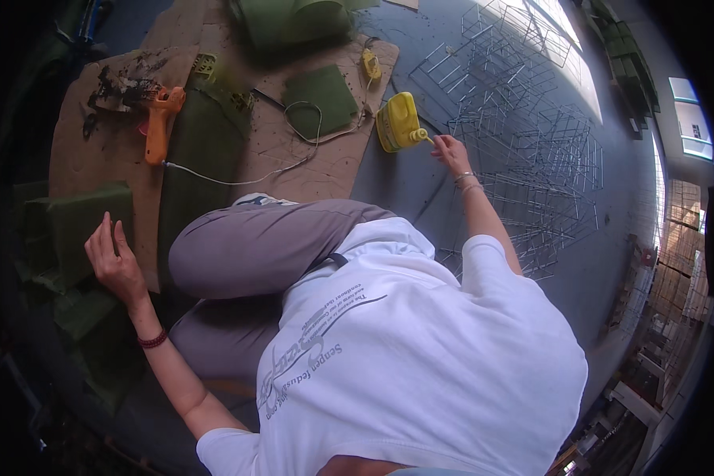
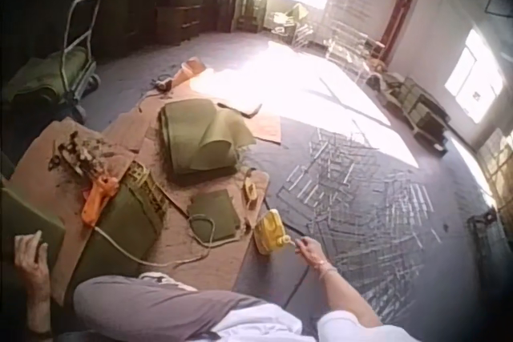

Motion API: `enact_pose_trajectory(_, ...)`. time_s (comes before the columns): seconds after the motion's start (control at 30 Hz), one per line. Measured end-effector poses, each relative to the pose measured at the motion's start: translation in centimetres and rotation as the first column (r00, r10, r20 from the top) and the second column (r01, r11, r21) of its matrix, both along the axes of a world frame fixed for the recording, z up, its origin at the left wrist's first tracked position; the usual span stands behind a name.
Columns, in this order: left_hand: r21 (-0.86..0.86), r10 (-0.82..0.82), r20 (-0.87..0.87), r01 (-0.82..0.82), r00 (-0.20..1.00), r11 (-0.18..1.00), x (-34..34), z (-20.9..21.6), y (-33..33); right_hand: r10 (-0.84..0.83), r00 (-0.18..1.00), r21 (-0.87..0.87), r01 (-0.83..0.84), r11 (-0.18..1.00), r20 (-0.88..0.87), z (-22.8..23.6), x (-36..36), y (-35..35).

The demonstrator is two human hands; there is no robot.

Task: The person assembles green foam boxes by hand, gluing the pieces together with a glue gun.

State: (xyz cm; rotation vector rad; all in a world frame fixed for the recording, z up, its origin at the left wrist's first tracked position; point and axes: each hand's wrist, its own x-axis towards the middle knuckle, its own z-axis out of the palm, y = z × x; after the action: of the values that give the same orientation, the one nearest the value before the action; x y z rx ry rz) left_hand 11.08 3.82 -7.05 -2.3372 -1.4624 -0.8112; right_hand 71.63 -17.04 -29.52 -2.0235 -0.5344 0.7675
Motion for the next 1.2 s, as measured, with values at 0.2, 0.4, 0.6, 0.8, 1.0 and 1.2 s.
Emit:
enact_pose_trajectory(0.2,0.028,0.021,-0.003,-0.021,1.0,0.999,-0.1,0.6,-0.2,0.291,0.924,-0.238,-0.348,0.907,-0.247,-2.1,1.4,2.1)
enact_pose_trajectory(0.4,0.029,0.043,-0.013,-0.043,0.999,0.999,-1.0,0.5,-0.6,0.011,0.896,-0.033,-0.028,0.999,-0.443,-2.1,0.0,2.2)
enact_pose_trajectory(0.6,0.027,0.043,0.019,-0.044,0.999,0.999,-1.2,0.7,-0.2,0.202,0.953,-0.026,-0.213,0.977,-0.224,-2.4,-0.3,1.9)
enact_pose_trajectory(0.8,0.029,0.049,0.042,-0.05,0.998,0.998,-1.3,0.8,-0.2,0.16,0.976,-0.312,-0.108,0.944,0.147,0.0,-1.8,1.3)
enact_pose_trajectory(1.0,-0.121,-0.072,0.092,0.082,0.993,0.989,3.2,1.1,-0.3,0.262,0.933,0.092,-0.247,0.965,-0.245,4.0,-9.4,6.4)
enact_pose_trajectory(1.2,-0.21,-0.427,0.033,0.424,0.904,0.881,13.3,1.8,-1.7,0.59,0.384,0.564,-0.19,0.803,-0.71,15.1,-31.5,20.0)
